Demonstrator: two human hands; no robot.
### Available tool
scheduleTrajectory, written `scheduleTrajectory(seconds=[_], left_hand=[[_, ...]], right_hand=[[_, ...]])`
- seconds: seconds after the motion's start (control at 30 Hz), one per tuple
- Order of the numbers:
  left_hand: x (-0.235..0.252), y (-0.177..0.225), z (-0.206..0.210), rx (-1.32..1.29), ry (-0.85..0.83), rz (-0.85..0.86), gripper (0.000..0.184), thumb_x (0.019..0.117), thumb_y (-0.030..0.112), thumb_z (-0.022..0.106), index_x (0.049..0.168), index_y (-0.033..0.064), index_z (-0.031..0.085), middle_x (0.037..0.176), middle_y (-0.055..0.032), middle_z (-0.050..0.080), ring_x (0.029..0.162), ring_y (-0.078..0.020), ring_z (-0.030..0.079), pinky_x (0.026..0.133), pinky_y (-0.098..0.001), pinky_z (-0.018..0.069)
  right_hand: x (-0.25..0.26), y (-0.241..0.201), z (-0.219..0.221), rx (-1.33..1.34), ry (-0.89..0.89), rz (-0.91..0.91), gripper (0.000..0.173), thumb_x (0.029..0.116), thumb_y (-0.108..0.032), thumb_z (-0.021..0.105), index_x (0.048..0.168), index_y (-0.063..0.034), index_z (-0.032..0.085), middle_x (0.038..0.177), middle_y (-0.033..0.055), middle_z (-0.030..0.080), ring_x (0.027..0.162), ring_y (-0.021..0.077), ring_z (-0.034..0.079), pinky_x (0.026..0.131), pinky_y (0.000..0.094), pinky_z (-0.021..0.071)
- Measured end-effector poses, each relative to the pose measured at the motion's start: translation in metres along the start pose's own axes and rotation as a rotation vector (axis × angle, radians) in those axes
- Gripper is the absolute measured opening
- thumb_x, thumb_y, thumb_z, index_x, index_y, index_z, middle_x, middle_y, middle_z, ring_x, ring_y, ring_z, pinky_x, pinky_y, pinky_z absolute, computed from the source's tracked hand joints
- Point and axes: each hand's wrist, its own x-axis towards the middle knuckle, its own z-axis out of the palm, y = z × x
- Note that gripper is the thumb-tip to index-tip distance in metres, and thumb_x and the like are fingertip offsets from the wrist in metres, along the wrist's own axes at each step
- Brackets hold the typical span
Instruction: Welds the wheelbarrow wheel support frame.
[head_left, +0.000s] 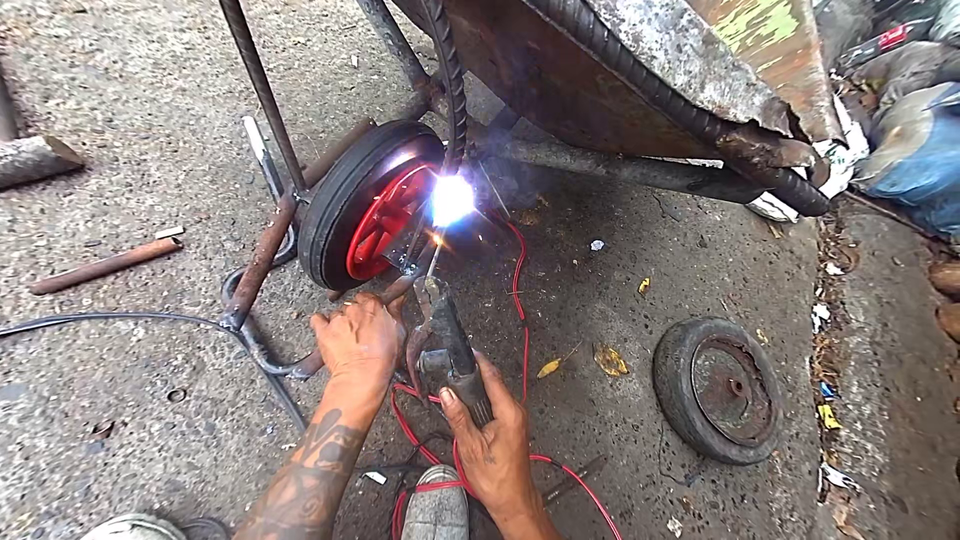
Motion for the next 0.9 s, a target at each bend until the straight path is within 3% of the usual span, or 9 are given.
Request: scheduleTrajectory(seconds=[0.33, 0.4, 0.47, 0.67, 0.9], left_hand=[[0.000, -0.001, 0.000, -0.015, -0.002, 0.003, 0.051, 0.1072, 0.042, 0.044, 0.113, -0.0036, 0.065, 0.105, -0.0266, 0.070, 0.105, -0.0446, 0.067, 0.097, -0.0614, 0.0453], [-0.001, -0.002, 0.000, -0.038, 0.008, 0.017, 0.054, 0.1080, 0.043, 0.042, 0.113, -0.0057, 0.064, 0.104, -0.0286, 0.070, 0.104, -0.0464, 0.067, 0.097, -0.0626, 0.0451], [0.000, -0.003, 0.002, -0.046, 0.024, 0.018, 0.059, 0.1072, 0.048, 0.041, 0.112, -0.0069, 0.063, 0.103, -0.0292, 0.070, 0.104, -0.0465, 0.068, 0.097, -0.0623, 0.0455], [-0.002, -0.004, 0.003, -0.008, 0.026, 0.041, 0.078, 0.1026, 0.065, 0.037, 0.115, -0.0083, 0.060, 0.104, -0.0292, 0.069, 0.105, -0.0470, 0.067, 0.096, -0.0622, 0.0455], [-0.006, -0.002, -0.003, -0.008, 0.026, 0.032, 0.074, 0.0984, 0.063, 0.052, 0.113, -0.0098, 0.059, 0.103, -0.0288, 0.068, 0.105, -0.0456, 0.067, 0.095, -0.0603, 0.0458]], right_hand=[[0.001, 0.000, 0.000, 0.000, 0.006, 0.001, 0.054, 0.0962, -0.033, 0.068, 0.138, -0.0004, 0.062, 0.118, 0.0075, 0.073, 0.101, 0.0086, 0.071, 0.088, 0.0289, 0.0609], [0.000, -0.001, -0.002, 0.052, 0.030, -0.033, 0.053, 0.0963, -0.030, 0.069, 0.137, 0.0031, 0.061, 0.120, 0.0102, 0.072, 0.104, 0.0089, 0.071, 0.090, 0.0274, 0.0604], [-0.002, -0.001, -0.004, 0.110, 0.063, -0.063, 0.053, 0.0961, -0.027, 0.069, 0.135, 0.0074, 0.060, 0.119, 0.0123, 0.072, 0.103, 0.0087, 0.071, 0.091, 0.0254, 0.0600], [0.000, 0.000, -0.011, 0.139, 0.058, -0.046, 0.051, 0.0952, -0.022, 0.070, 0.135, 0.0081, 0.060, 0.117, 0.0117, 0.072, 0.100, 0.0072, 0.071, 0.089, 0.0233, 0.0599], [0.001, 0.003, -0.007, 0.090, 0.031, -0.052, 0.053, 0.0958, -0.029, 0.069, 0.135, 0.0052, 0.061, 0.122, 0.0118, 0.072, 0.106, 0.0092, 0.071, 0.093, 0.0269, 0.0597]])
